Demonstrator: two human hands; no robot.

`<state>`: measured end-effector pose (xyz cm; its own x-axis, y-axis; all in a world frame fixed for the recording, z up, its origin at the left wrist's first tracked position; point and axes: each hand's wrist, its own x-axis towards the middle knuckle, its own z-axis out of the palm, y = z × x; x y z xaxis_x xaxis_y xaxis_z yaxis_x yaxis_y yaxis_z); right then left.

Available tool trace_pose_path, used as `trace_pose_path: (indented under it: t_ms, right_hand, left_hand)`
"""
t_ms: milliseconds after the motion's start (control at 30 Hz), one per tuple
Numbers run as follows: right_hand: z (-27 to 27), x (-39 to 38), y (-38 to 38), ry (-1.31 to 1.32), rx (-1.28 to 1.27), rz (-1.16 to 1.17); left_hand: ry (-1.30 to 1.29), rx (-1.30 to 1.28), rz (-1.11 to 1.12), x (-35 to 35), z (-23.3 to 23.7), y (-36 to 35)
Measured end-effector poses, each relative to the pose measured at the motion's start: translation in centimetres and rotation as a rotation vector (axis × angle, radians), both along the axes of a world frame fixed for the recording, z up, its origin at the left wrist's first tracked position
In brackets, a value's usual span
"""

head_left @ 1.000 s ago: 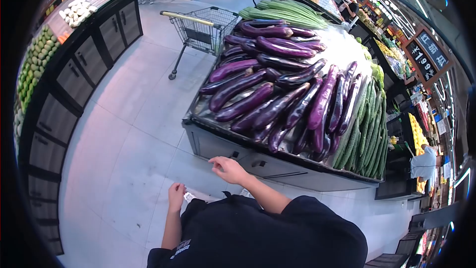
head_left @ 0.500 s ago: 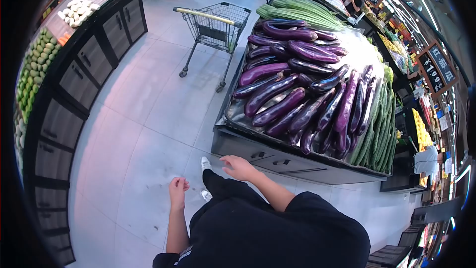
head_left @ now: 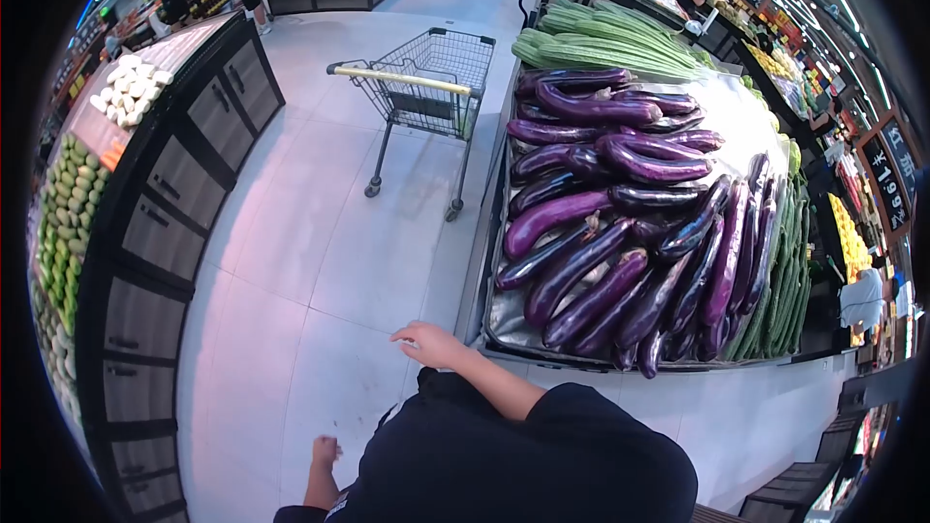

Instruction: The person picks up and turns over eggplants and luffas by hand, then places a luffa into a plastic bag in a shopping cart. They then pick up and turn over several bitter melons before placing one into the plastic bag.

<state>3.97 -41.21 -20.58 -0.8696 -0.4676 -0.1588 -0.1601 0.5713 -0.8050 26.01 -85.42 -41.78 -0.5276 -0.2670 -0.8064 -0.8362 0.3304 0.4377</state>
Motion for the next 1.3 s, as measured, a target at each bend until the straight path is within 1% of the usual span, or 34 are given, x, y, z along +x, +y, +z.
trace_pose_path:
  t_ms: [33,67,100,167,233,267,333,367,467,533,567,667,733,767,800,833,867,900,933,967,1033,1067,1100,1133,1167,1200,1233,1267,1300]
  right_hand:
    - [0.1,-1.3,-0.1,-0.013,0.024,0.027]
    - [-0.2,-2.5,-0.1,-0.016,0.025,0.017]
    - [-0.9,-3.7,0.1,-0.013,0.018,0.006]
    - [-1.2,-5.5,0.4,-0.021,0.017,-0.013]
    - [-0.4,-7.7,1.2,-0.083,0.183,-0.024]
    - [-0.5,-8.8,1.4,-0.093,0.191,-0.037]
    - [-1.0,-11.1,1.9,-0.154,0.272,0.04]
    - [-1.7,-12.3,1.9,-0.164,0.278,0.028]
    - [-2.9,-16.2,1.7,-0.175,0.353,0.045]
    - [-2.3,-20.0,1.5,-0.203,0.393,0.054]
    - [-1.7,-21.9,1.3,-0.197,0.408,0.06]
    - [0.8,-28.0,1.8,-0.18,0.431,0.047]
    - [2.3,-32.3,2.6,-0.044,0.46,-0.023]
    - [3.6,-34.1,2.9,-0.004,0.465,-0.085]
    - [5.1,-35.8,3.2,0.038,0.473,-0.15]
    - [6.2,-37.1,3.4,0.034,0.475,-0.165]
    - [7.2,-38.3,3.9,0.058,0.427,-0.271]
    - [8.1,-39.2,4.4,0.084,0.378,-0.379]
    - [8.9,-39.9,4.7,0.081,0.382,-0.399]
    - [9.5,-40.5,5.1,0.092,0.383,-0.445]
    - [9.9,-42.0,6.2,0.105,0.387,-0.519]
    - [9.7,-42.8,7.0,0.107,0.385,-0.546]
    - [9.4,-43.7,7.9,0.164,0.399,-0.598]
    - [9.1,-44.5,8.8,0.221,0.413,-0.651]
    - [8.9,-45.6,9.7,0.223,0.409,-0.681]
    - [8.6,-46.8,10.7,0.28,0.422,-0.741]
    - [8.2,-48.0,11.6,0.337,0.434,-0.804]
    - [7.7,-49.3,12.5,0.342,0.426,-0.838]
    - [7.0,-50.7,13.6,0.418,0.394,-0.877]
  left_hand:
    - [-0.209,0.017,0.049,0.2,0.0,-1.4]
    - [-0.328,0.021,0.109,0.3,0.3,-2.3]
    - [-0.33,0.013,0.188,0.1,0.7,-3.0]
    - [-0.238,0.002,0.323,-1.2,1.2,-3.3]
    - [-0.128,0.009,0.396,-3.6,1.5,-3.1]
    - [-0.09,0.019,0.415,-5.0,1.5,-2.9]
    - [-0.062,0.041,0.406,-8.2,1.1,-2.3]
    - [-0.072,0.046,0.393,-10.0,0.9,-2.5]
    - [-0.119,0.081,0.214,-15.8,-0.4,-2.5]
    - [-0.135,0.111,0.113,-19.9,-1.4,-2.6]
    - [-0.131,0.126,0.12,-22.7,-2.0,-2.4]
    - [-0.078,0.191,0.217,-33.0,-6.4,-3.0]
    - [-0.057,0.197,0.268,-39.6,-7.4,-5.3]
    - [-0.045,0.198,0.291,-43.0,-7.2,-6.3]
    - [0.049,0.149,0.226,-47.8,-6.4,-5.6]
    - [0.211,0.104,0.046,-52.8,-7.4,-5.9]
    - [0.209,0.111,0.031,-57.2,-7.0,-4.9]
    - [0.431,0.082,-0.066,-62.4,-6.1,-3.3]
    - [0.653,0.054,-0.166,-67.8,-4.8,-1.3]
    - [0.656,0.135,-0.169,-71.7,-0.3,1.6]
    - [0.919,0.134,-0.298,-78.3,4.0,6.7]
    - [1.001,0.114,-0.344,-80.2,8.0,9.9]
    - [1.084,0.097,-0.39,-81.4,12.2,12.9]
    - [1.093,0.107,-0.417,-82.6,15.0,15.5]
    - [1.182,0.124,-0.439,-83.7,17.3,17.9]
    - [1.272,0.14,-0.461,-85.0,19.0,19.7]
    - [1.283,0.148,-0.493,-86.4,20.2,20.9]
    - [1.375,0.075,-0.55,-87.9,21.3,22.2]
    - [1.469,0.002,-0.604,-89.6,22.1,23.6]
